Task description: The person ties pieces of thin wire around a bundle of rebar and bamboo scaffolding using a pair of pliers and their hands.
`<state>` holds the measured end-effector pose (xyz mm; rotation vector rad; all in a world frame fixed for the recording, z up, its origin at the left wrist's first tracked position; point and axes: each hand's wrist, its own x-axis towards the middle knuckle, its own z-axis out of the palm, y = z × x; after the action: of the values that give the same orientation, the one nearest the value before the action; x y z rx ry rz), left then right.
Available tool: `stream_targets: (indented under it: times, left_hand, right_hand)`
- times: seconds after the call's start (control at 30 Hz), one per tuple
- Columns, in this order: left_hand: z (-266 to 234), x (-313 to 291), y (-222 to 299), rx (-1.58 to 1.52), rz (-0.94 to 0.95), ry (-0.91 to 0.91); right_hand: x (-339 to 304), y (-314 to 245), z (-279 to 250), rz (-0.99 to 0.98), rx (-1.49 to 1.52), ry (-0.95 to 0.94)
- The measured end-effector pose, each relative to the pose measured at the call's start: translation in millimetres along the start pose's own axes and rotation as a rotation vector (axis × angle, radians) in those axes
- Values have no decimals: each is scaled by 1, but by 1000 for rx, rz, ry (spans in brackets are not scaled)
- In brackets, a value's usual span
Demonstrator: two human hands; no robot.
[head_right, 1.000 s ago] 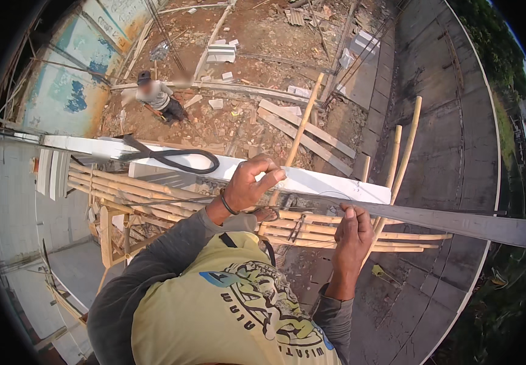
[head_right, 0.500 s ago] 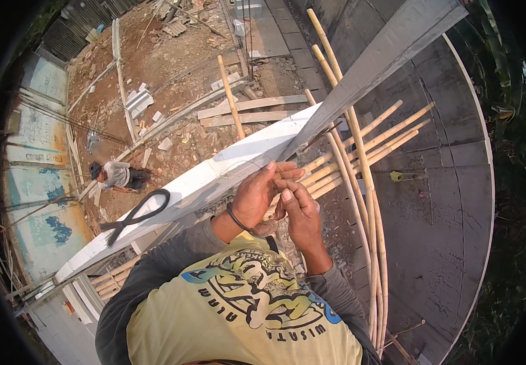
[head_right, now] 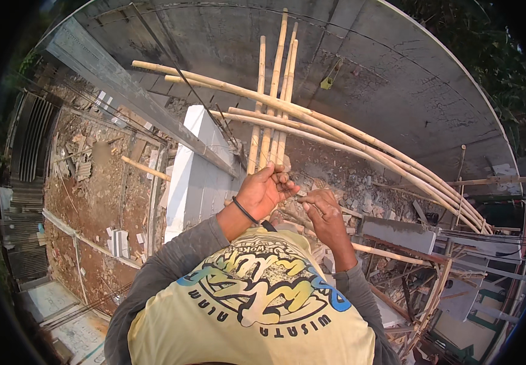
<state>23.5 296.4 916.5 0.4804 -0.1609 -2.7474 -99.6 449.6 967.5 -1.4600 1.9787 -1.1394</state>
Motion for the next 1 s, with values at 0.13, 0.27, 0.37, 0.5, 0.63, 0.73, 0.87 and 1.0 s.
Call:
stream_targets:
  times: [0.13, 0.27, 0.37, 0.5, 0.63, 0.73, 0.87, 1.0]
  left_hand:
    - [19, 19, -18, 176, -140, 107]
    - [29, 41, -37, 142, -200, 90]
    - [32, 44, -56, 345, -235, 61]
    - [36, 36, -70, 508, -249, 103]
    - [44, 39, -73, 562, -66, 104]
    - [45, 40, -74, 519, 17, 78]
    - [33, 34, -78, 511, -49, 80]
    - [22, 25, -68, 643, 3, 128]
  right_hand:
    - [-38, 17, 7, 254, -47, 238]
    - [-63, 38, 23, 1001, 1439, 553]
    - [-67, 49, 30, 814, 1867, 476]
    - [-66, 51, 36, 834, 1735, 729]
    - [-81, 47, 43, 919, 830, 849]
    - [-85, 44, 52, 1154, 1537, 534]
    - [-64, 48, 60, 636, 1977, 388]
    - [-43, 49, 55, 708, 1593, 765]
